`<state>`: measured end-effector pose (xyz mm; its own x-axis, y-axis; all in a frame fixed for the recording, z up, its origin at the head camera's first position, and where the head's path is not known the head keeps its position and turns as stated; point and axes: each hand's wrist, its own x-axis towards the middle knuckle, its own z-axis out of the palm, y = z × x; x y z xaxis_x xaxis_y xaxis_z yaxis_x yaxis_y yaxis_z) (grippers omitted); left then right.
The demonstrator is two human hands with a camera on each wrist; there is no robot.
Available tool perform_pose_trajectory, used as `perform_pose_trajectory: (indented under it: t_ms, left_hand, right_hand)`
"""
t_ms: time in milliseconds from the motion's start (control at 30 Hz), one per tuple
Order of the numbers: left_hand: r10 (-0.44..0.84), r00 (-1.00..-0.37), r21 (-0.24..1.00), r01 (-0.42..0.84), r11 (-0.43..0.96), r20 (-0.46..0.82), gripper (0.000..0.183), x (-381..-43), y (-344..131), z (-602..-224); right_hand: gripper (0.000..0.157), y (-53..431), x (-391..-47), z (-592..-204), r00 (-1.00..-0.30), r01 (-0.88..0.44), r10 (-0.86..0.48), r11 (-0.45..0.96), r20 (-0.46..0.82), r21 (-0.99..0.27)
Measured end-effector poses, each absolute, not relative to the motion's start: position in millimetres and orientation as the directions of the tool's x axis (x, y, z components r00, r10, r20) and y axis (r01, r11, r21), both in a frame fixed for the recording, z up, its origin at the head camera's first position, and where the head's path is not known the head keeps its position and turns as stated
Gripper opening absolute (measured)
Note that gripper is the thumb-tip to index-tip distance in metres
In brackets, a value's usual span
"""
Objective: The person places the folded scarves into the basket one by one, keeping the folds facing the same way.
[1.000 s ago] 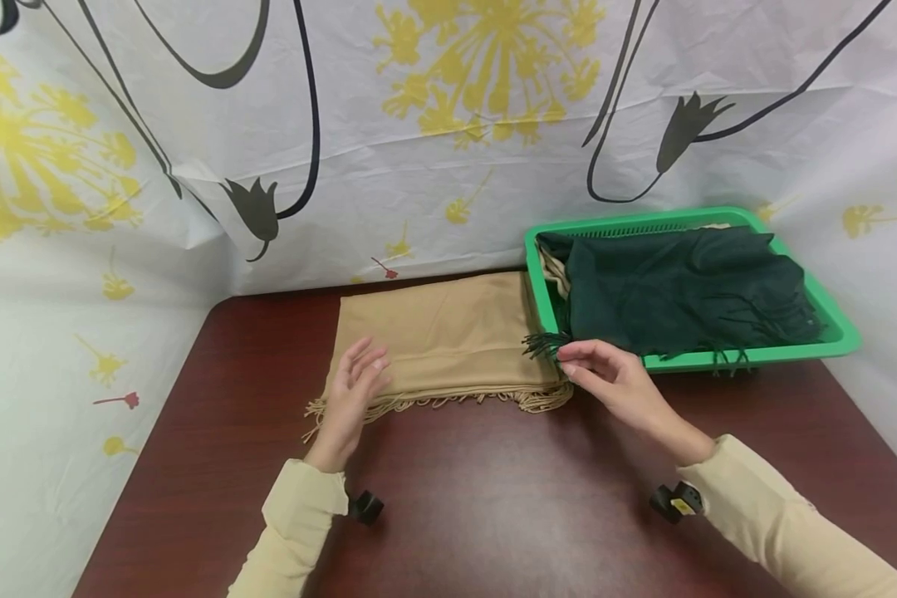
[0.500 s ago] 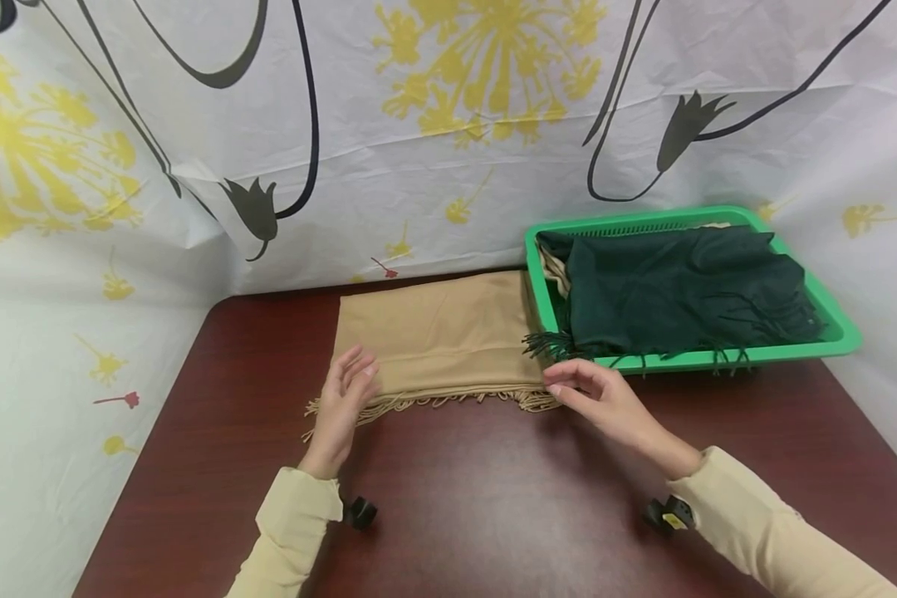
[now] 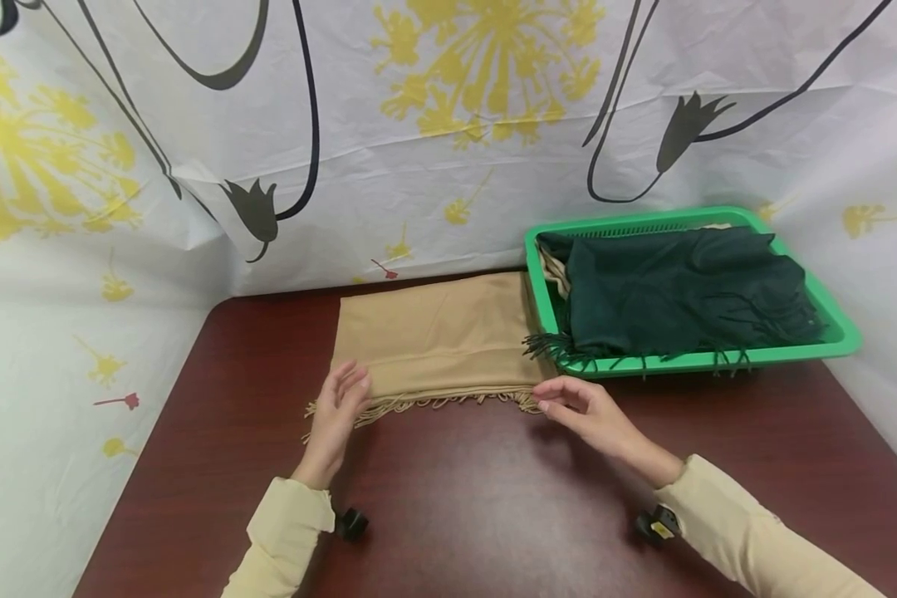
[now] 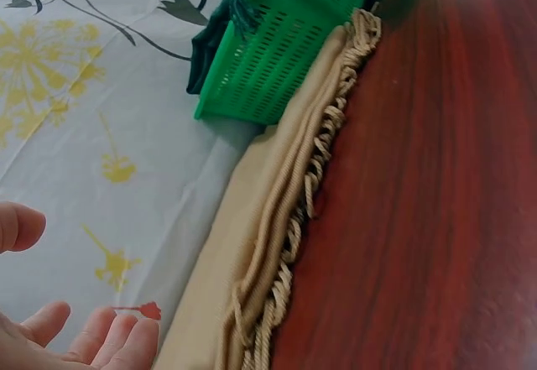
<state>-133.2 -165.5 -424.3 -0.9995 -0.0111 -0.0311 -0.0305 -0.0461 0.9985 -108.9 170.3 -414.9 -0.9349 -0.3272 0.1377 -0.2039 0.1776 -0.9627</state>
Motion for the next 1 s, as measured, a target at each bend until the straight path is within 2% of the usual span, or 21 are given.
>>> perform_pose_trajectory:
  t_ms: [167,367,633,900,1000]
  left_hand:
    - [0.019,-1.0,1.0,0.006,-0.01,0.006,0.059,-137,-179,-446]
    - [-0.003,-0.999,0.999,-0.04,0.02,-0.04,0.061,-131,-177,-432]
    - [-0.022,-0.999,0.996,-0.034,0.079,-0.032,0.062,-134,-186,-443]
    - [-0.074,-0.996,0.992,-0.049,0.12,-0.041,0.066,-152,-208,-487]
    - [-0.068,-0.995,0.983,-0.079,0.169,-0.068,0.06,-148,-205,-473]
  right_hand:
    - [0.024,169,-110,-420,-0.943,-0.142,-0.327,0.208,0.068,-0.968]
    - [0.027,168,-111,-427,-0.95,-0.072,-0.312,0.221,-0.001,-0.973]
    - [0.031,166,-111,-431,-0.954,-0.023,-0.296,0.211,-0.041,-0.977]
    - [0.031,166,-112,-437,-0.958,-0.011,-0.281,0.221,-0.053,-0.975]
    - [0.03,167,-113,-438,-0.961,-0.02,-0.273,0.242,-0.048,-0.97]
